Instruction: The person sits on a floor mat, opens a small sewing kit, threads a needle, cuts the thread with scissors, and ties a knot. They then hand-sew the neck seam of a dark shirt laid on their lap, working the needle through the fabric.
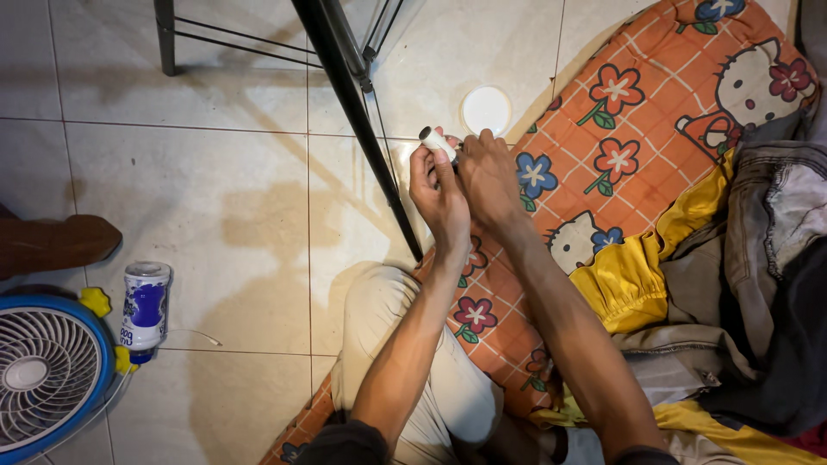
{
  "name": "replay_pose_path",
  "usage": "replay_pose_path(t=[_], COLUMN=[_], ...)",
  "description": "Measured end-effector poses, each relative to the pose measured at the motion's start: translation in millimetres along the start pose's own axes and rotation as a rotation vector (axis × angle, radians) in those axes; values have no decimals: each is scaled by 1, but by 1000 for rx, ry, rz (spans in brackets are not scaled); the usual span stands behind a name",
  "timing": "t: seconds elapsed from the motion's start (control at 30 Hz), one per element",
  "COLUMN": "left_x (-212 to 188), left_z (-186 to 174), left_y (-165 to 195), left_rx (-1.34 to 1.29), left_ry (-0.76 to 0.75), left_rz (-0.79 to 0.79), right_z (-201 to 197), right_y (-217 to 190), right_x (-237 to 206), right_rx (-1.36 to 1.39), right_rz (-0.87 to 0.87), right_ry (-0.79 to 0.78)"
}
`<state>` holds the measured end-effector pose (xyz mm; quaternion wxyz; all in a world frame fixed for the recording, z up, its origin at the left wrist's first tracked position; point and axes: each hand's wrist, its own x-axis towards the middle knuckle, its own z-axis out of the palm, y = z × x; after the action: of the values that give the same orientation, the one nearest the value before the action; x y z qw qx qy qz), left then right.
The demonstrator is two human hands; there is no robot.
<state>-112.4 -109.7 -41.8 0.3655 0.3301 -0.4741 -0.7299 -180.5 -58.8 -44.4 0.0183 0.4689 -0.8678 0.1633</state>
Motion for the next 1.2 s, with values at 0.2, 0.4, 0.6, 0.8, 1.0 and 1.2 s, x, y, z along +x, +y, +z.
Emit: replay_pose_path(t=[0.2, 0.4, 0.6, 0.8, 1.0, 1.2], left_x=[4, 4, 0, 0, 0, -4], left_z=[-2, -3, 1, 1, 2, 2], left_y=[-2, -1, 3, 6, 5, 0], left_rx=[-216, -288, -269, -208, -152, -226], left_ry=[-79, -168, -279, -281, -293, -312], left_rz=[-59, -208, -216, -212, -193, -199], right_z=[-38, -63, -62, -66, -81, -83], right_y=[5, 18, 14, -2, -2, -3], right_x=[-17, -34, -36, -29, -21, -22], right_rx=[333, 1480, 1388, 874, 670, 664], right_rz=[230, 613, 466, 567, 416, 431], right_ry=[70, 176, 121, 184, 165, 97])
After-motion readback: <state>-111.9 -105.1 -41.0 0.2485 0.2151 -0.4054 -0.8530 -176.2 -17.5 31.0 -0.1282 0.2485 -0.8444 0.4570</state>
